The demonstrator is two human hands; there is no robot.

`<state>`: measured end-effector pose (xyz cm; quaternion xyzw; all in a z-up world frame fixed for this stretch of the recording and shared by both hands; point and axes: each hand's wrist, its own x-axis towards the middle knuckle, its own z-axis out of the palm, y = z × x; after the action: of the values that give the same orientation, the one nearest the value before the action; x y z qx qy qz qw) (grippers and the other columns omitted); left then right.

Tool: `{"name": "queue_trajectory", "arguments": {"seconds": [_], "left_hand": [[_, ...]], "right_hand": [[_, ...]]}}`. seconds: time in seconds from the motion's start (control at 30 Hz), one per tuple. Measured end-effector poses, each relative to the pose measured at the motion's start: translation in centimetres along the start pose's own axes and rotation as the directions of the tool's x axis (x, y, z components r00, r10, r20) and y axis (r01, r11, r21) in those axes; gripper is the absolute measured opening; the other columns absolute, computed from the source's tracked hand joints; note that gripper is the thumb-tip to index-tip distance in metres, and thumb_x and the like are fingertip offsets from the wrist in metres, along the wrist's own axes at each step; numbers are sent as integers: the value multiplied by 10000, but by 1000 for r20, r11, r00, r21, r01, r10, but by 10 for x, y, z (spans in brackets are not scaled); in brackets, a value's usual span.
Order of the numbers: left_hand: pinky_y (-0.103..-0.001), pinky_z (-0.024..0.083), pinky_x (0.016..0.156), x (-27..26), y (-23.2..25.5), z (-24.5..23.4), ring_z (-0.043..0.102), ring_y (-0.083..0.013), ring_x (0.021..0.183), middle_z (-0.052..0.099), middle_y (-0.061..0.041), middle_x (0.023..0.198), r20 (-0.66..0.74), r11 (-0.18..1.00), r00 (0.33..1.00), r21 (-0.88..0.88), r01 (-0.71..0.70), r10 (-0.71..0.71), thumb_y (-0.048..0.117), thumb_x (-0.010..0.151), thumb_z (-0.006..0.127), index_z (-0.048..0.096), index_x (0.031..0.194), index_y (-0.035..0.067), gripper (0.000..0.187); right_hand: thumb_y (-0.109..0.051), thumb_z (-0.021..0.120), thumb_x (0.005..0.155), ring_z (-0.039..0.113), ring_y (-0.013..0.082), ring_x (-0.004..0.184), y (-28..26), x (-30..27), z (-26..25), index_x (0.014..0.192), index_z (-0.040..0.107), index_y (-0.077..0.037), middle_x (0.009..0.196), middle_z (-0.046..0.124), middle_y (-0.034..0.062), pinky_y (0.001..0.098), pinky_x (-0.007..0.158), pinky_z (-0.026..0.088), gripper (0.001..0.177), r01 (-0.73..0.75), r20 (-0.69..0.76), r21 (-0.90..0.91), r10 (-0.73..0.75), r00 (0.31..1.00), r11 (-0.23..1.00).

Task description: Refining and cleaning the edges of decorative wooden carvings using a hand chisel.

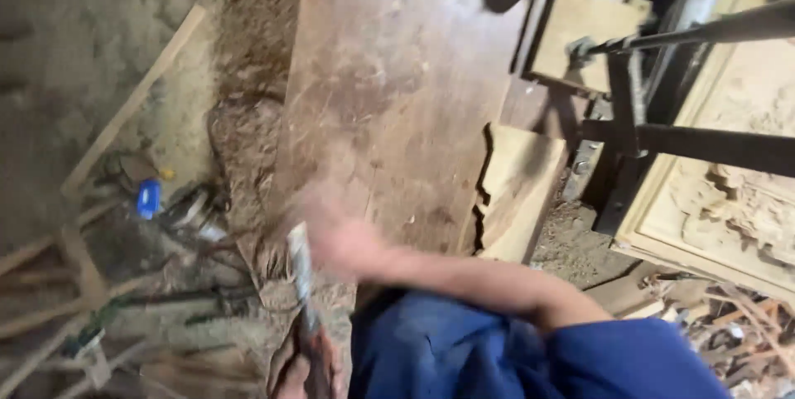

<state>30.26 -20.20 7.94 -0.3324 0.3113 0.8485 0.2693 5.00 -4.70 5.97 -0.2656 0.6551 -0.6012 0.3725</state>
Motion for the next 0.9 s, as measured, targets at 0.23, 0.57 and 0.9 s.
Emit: {"name": "queue_trajectory", "arguments": {"seconds": [0.23,0.57,0.9], "left_hand": [[-352,522,439,23,18,30,563,-317,567,565,-303,853,163,949,938,-131,-287,306,225,981,678,380,1543,31,666],[-410,467,393,23,64,29,576,-367,441,634,-328,766,-116,960,961,160,-231,250,282,915,655,587,1345,-63,555],[-465,573,525,29,58,13,601,-392,573,608,-355,910,137,957,948,5,-291,288,159,1017,597,334,1591,163,632]], "right_hand": [[-370,642,735,340,366,1125,106,-9,43,1191,404,-61,1217,389,179,554,955,281,600,-227,-213,-642,114,970,733],[-43,731,833,468,385,1406,-50,-77,-168,1538,-9,176,1595,356,295,459,1264,222,1045,-644,-945,146,299,135,751],[-292,570,669,-74,421,1557,73,-67,-260,1566,197,-25,1658,-72,300,554,1256,-55,1008,-714,-861,497,387,-331,494]]}}
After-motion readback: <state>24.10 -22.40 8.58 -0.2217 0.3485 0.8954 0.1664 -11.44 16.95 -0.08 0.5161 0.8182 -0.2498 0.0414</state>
